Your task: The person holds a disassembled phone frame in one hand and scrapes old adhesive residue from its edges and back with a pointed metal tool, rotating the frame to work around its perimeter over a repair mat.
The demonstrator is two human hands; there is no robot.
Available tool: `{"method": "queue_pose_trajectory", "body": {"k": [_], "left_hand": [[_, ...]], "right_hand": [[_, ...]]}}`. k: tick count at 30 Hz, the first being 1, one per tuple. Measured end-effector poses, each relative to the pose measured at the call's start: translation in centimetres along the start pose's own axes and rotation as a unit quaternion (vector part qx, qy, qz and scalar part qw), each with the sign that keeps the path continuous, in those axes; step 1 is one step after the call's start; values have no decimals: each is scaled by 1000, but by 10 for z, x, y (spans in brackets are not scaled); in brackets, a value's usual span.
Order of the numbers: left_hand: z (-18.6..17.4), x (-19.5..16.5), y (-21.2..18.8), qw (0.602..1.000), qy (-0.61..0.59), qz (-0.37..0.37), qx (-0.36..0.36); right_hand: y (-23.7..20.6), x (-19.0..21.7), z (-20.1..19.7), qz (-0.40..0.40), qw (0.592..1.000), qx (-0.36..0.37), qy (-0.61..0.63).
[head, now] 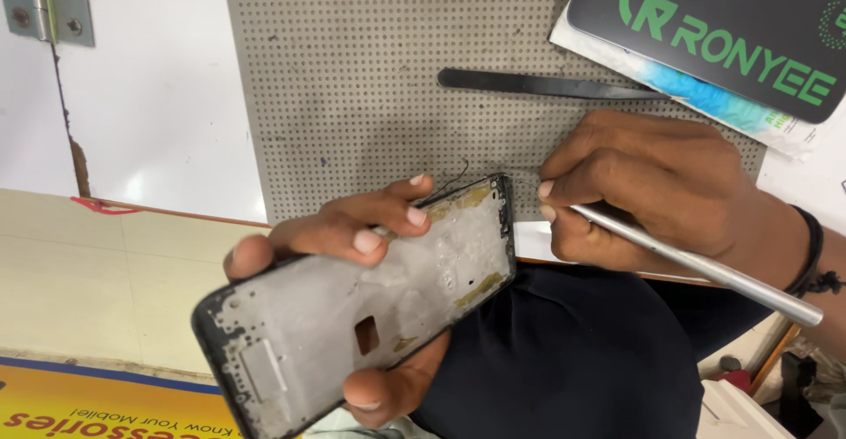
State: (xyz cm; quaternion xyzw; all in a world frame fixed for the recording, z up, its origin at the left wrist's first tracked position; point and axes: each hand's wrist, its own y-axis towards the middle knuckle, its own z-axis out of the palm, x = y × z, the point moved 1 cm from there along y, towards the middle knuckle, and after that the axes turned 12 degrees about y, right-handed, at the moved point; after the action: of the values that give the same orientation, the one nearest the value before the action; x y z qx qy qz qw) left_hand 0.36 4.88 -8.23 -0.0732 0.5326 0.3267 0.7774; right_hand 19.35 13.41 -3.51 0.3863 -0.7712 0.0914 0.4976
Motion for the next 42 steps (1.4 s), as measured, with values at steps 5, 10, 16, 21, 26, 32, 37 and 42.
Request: {"method": "queue_pose_trajectory", "body": {"k": [5, 10, 16, 21, 26, 32, 37, 42], "left_hand": [[6, -3, 0, 1000, 11, -13, -23], [4, 2, -6, 999, -11, -4, -41], [13, 11, -13, 994, -84, 55, -43], [19, 24, -14, 982, -130, 126, -58], [17, 28, -16, 977, -143, 146, -66], [11, 26, -17, 984, -110, 128, -59], [11, 25, -17, 984, -102, 131, -60], [17, 27, -16, 984, -93, 135, -76]], "right_hand": [[-1, 1, 4, 15, 1000, -25, 6], [-4, 1, 7, 19, 999, -31, -2], [-2, 1, 7, 12, 999, -29, 10], [-1, 1, 4, 18, 999, -23, 13], [-1, -2, 7, 25, 998, -41, 27], [-4, -3, 7, 10, 999, -44, 30], [-3, -3, 9, -4, 998, -54, 38], [-3, 0, 8, 25, 999, -29, 10]]}}
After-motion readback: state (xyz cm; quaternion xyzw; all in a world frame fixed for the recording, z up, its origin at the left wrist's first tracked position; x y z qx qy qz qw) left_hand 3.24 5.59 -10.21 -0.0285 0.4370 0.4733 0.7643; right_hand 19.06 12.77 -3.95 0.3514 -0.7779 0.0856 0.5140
